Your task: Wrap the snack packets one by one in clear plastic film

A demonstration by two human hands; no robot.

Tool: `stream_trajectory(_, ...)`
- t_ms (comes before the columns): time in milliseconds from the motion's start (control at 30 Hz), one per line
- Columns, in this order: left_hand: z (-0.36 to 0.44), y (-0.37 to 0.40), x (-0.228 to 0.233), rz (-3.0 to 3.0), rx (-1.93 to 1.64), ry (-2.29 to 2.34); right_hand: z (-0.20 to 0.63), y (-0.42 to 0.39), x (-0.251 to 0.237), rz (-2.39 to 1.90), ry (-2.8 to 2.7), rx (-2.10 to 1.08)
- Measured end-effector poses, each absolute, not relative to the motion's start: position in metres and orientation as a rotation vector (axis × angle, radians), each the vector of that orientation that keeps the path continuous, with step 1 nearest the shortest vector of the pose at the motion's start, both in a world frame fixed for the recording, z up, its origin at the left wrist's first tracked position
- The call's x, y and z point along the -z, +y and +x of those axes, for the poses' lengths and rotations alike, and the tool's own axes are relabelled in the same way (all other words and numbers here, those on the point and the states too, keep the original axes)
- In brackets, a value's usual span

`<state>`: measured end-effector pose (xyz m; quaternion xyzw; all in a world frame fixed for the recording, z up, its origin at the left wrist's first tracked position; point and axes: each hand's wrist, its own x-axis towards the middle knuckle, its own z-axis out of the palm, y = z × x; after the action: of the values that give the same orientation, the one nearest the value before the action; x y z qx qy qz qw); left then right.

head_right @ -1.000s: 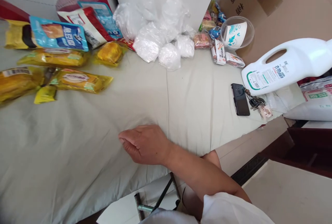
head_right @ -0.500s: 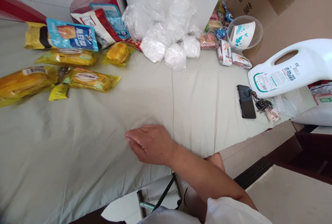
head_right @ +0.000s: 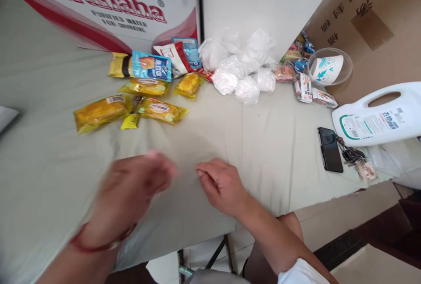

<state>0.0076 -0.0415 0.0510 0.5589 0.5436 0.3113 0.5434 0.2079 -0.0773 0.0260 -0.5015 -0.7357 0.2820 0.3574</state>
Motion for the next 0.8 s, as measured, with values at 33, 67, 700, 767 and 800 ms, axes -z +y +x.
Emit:
stream_trajectory(33, 0.015, -0.038, -0.047, 1.422, -0.66, 1.325, 0.213, -0.074, -0.035, -1.349, -1.851, -0.715)
stream_trajectory(67, 0.023, -0.035, -0.042, 1.554, -0.544, 1.362, 0.219, -0.069, -0.043, -1.419, -1.805, -0.687)
stream_trajectory(700, 0.04, -0.026, -0.028, 1.916, -0.257, 1.215, 0.28, 0.123, -0.028, -1.987, -1.958, 0.065)
stream_trajectory(767, 0.039, -0.026, -0.027, 1.792, -0.389, 1.216, 0.275, 0.103, -0.036, -1.824, -1.748, -0.106)
stream_trajectory(800, 0.038, -0.025, -0.026, 1.712, -0.465, 1.236, 0.27, 0.091, -0.039, -1.746, -1.624, -0.24)
